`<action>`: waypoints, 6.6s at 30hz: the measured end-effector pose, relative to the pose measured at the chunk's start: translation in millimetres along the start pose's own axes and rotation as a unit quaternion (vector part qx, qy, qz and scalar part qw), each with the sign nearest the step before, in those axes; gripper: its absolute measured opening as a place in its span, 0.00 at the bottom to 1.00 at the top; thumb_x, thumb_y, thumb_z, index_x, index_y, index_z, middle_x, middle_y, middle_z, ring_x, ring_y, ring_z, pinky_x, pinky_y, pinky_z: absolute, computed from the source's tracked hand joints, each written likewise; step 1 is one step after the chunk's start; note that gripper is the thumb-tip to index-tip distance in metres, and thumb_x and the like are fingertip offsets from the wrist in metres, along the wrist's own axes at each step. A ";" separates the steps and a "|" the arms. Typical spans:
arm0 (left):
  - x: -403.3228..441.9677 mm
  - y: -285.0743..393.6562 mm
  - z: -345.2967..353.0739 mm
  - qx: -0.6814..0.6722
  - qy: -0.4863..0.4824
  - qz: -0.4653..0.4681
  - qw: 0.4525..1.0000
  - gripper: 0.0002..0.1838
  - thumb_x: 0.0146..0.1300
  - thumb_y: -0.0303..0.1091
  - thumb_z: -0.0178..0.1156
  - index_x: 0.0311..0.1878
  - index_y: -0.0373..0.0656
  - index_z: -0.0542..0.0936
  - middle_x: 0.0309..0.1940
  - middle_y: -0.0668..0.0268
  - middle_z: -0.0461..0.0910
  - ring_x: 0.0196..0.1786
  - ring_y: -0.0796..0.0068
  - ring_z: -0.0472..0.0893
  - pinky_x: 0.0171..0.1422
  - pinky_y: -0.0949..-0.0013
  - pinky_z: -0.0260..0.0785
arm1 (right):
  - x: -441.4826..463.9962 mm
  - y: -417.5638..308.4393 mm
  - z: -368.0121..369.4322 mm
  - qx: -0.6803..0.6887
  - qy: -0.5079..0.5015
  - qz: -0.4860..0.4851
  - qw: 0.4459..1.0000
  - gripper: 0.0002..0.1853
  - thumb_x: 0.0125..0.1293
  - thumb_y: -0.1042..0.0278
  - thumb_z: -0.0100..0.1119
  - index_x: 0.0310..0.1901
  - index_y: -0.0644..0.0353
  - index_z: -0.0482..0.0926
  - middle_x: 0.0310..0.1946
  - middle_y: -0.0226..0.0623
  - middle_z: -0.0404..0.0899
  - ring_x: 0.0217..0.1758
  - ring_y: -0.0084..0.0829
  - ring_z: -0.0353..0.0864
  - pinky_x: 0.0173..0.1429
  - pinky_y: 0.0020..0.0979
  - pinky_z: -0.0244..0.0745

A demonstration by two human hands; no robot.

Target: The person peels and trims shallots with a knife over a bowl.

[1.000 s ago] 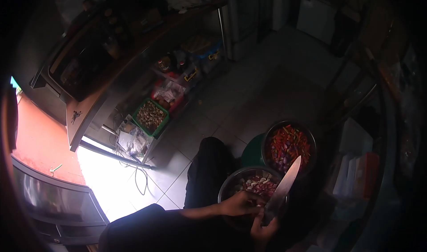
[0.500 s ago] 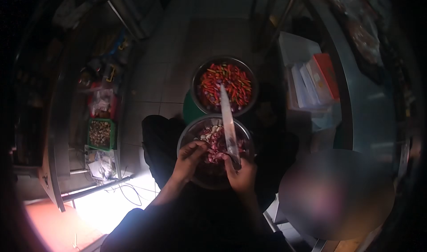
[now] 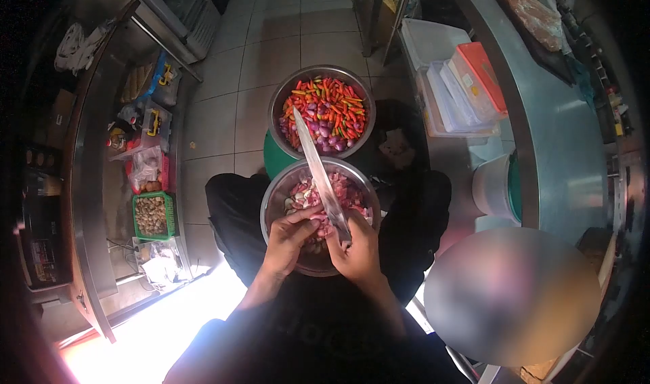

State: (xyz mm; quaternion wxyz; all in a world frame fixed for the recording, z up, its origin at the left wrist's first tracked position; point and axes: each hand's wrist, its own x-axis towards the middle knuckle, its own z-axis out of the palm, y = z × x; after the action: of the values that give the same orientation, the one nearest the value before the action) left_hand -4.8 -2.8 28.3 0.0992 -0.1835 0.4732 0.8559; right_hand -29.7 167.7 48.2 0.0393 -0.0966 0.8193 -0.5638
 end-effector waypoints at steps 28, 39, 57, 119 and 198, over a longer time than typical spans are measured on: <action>-3.4 -13.9 4.2 0.117 0.014 0.130 0.985 0.13 0.67 0.15 0.70 0.54 0.27 0.82 0.50 0.53 0.87 0.54 0.68 0.88 0.64 0.66 0.82 | -6.7 -0.7 10.0 -0.145 0.025 -0.054 0.988 0.16 0.67 0.73 0.63 0.54 0.71 0.75 0.47 0.62 0.79 0.48 0.66 0.82 0.53 0.55 0.79; 4.6 -13.9 -10.6 -0.059 -0.059 -0.009 0.997 0.11 0.73 0.20 0.66 0.56 0.35 0.83 0.53 0.62 0.85 0.53 0.74 0.85 0.59 0.67 0.79 | -1.9 12.1 4.6 -0.024 0.061 -0.035 0.997 0.12 0.68 0.77 0.67 0.52 0.70 0.82 0.42 0.52 0.87 0.42 0.43 0.91 0.49 0.36 0.83; -1.3 -9.1 -6.6 -0.055 -0.038 0.025 0.997 0.16 0.67 0.15 0.70 0.57 0.33 0.85 0.50 0.61 0.89 0.53 0.74 0.86 0.62 0.68 0.79 | -2.9 -11.8 -3.6 -0.055 0.009 -0.091 0.994 0.16 0.67 0.75 0.64 0.55 0.68 0.79 0.44 0.54 0.80 0.43 0.60 0.84 0.46 0.50 0.79; -2.6 -8.8 -3.2 -0.088 -0.043 -0.045 0.994 0.13 0.78 0.26 0.63 0.62 0.35 0.82 0.50 0.67 0.84 0.53 0.78 0.83 0.59 0.70 0.77 | -10.2 16.7 2.2 0.124 0.090 0.106 0.983 0.12 0.71 0.75 0.70 0.52 0.69 0.82 0.40 0.41 0.91 0.42 0.26 0.90 0.48 0.31 0.83; -2.0 -21.9 -4.5 0.043 0.014 0.039 0.998 0.13 0.71 0.17 0.68 0.57 0.30 0.87 0.47 0.62 0.89 0.48 0.77 0.87 0.55 0.74 0.80 | -4.8 -2.5 -2.8 -0.053 0.014 -0.078 0.995 0.12 0.70 0.73 0.64 0.47 0.68 0.72 0.37 0.59 0.77 0.43 0.67 0.80 0.46 0.56 0.74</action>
State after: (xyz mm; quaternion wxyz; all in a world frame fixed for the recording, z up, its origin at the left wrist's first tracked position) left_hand 5.5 5.0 10.0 0.0670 -0.1724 0.5176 0.8354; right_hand -25.2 170.4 51.4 -0.0218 -0.1544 0.8382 -0.5225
